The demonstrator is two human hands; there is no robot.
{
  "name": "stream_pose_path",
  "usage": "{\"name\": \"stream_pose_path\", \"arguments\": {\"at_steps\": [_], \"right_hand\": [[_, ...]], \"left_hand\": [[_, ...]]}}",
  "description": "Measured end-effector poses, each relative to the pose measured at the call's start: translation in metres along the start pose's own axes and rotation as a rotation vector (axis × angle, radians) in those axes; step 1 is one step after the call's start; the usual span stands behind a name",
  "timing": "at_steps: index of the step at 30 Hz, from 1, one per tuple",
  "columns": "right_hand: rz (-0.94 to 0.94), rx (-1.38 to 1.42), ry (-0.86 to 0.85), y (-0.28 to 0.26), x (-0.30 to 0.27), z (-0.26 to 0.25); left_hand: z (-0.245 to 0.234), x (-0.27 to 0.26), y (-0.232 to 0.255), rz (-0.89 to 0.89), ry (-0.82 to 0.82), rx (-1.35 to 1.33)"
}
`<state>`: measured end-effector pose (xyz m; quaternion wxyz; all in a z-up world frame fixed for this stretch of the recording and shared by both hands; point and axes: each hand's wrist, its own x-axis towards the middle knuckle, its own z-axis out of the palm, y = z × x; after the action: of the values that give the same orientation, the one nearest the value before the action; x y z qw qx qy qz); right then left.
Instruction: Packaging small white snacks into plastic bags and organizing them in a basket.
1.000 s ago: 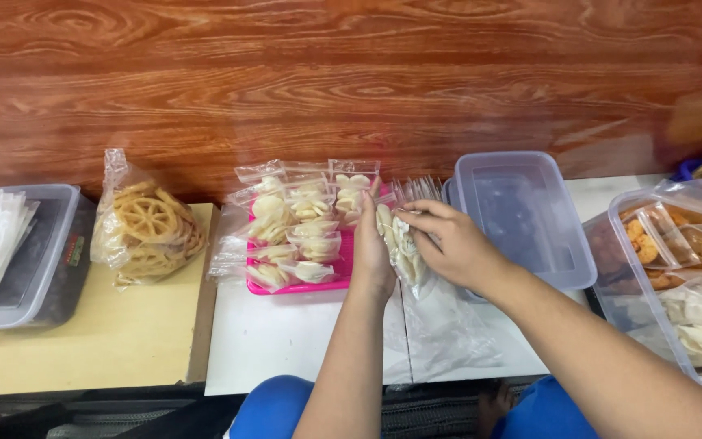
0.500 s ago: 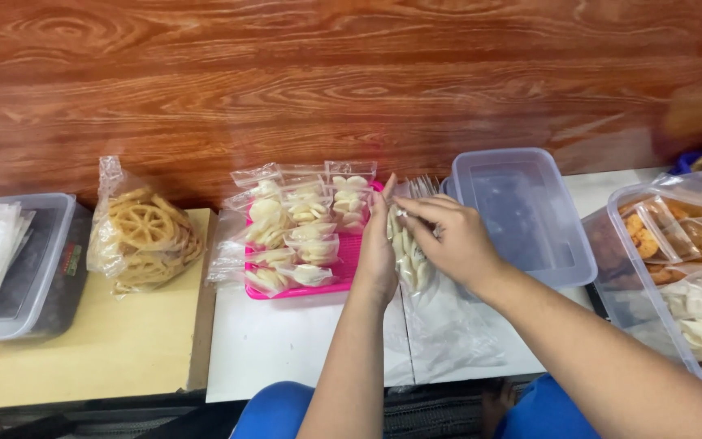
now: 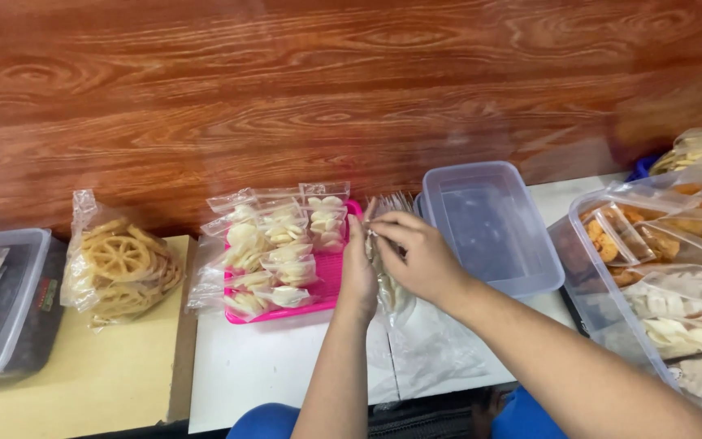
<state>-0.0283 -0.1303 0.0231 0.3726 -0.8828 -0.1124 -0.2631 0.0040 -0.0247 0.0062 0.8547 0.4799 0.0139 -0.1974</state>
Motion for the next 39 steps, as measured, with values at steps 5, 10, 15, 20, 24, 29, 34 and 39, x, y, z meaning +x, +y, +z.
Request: {"name": "stream_pose_path", "arguments": {"at_steps": [5, 10, 15, 20, 24, 29, 34, 39], "right_hand": [[-0.005, -0.009, -0.047, -0.007, -0.001, -0.005], [0.031, 0.016, -0.02, 0.002, 0.002, -0.009], [-0.073, -0.032, -0.108, -0.023, -0.015, -0.006], [-0.152, -0.081, -0.199, -0.047, -0.028, -0.004], [-0.176, -0.076, -0.148, -0.051, -0.024, -0.001], [-0.195, -0.07, -0.116, -0.034, -0.01, 0.012], [-0.234, 0.001, -0.184, -0.046, -0.013, 0.012], [-0.18, 0.049, -0.053, -0.029, -0.015, 0.015]], "left_hand": [[-0.006, 0.007, -0.009, 0.017, -0.007, 0.009], [-0.006, 0.006, -0.008, 0.027, -0.008, 0.007], [-0.013, 0.008, 0.001, 0.035, 0.077, -0.194], [-0.041, 0.021, 0.011, 0.02, 0.093, -0.401], [-0.038, 0.016, 0.021, 0.0, 0.09, -0.486], [-0.044, 0.026, 0.01, 0.036, 0.095, -0.399], [-0.069, 0.035, 0.033, 0.147, 0.146, -0.555], [-0.066, 0.035, 0.01, 0.06, 0.088, -0.672]]}}
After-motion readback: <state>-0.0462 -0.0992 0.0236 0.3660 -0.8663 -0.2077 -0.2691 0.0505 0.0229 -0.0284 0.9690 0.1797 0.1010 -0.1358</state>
